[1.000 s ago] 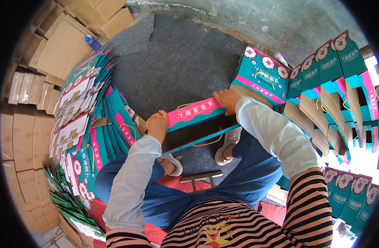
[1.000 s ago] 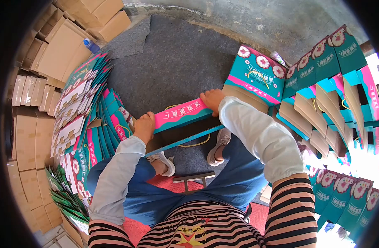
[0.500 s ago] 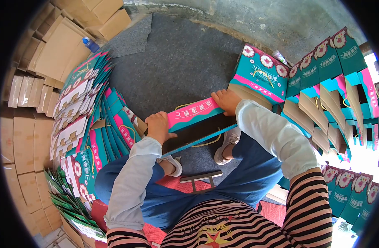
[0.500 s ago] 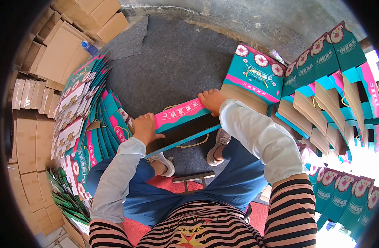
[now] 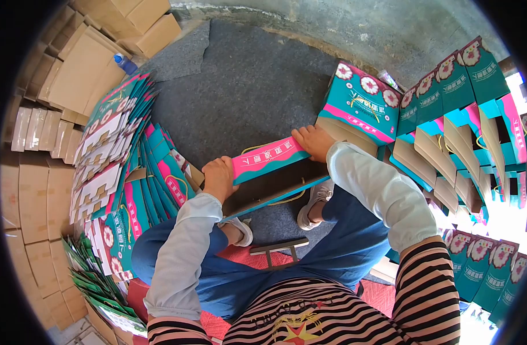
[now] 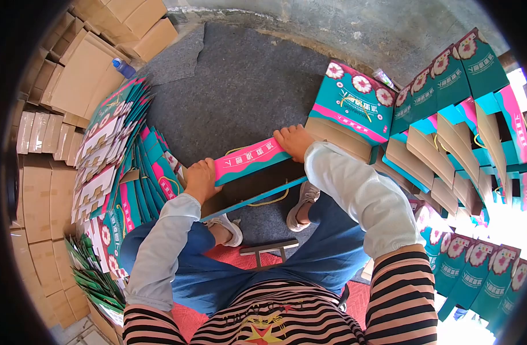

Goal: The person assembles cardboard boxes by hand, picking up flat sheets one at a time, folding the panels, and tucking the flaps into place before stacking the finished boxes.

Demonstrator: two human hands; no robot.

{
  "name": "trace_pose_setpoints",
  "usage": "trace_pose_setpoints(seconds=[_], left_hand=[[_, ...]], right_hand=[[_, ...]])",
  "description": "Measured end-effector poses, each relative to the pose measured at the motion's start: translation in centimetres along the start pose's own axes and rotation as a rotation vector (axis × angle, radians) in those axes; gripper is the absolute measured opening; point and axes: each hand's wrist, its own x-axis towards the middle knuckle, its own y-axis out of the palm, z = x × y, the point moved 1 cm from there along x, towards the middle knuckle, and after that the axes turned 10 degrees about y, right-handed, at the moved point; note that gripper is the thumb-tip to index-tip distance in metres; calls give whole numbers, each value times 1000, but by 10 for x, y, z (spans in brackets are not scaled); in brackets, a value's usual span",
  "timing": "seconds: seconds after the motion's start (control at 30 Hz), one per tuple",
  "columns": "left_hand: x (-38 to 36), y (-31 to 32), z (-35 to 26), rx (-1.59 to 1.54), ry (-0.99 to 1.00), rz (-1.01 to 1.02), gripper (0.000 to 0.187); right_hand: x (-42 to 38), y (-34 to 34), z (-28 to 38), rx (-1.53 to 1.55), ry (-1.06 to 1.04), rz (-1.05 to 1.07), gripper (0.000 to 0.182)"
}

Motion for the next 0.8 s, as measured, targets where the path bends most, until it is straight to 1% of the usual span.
trace_pose_setpoints(seconds=[0.47,0.63,0.8], left_hand=[[1,-1,3,-97,10,57,77],[0,-1,3,-101,15,12,77],[-1,-3,3,-106,13,7,78]], right_hand=[[-2,1,1,17,8,-36,81],[-1,2,1,29,9,-36,79],[-1,2,1,33,10,-32,78]])
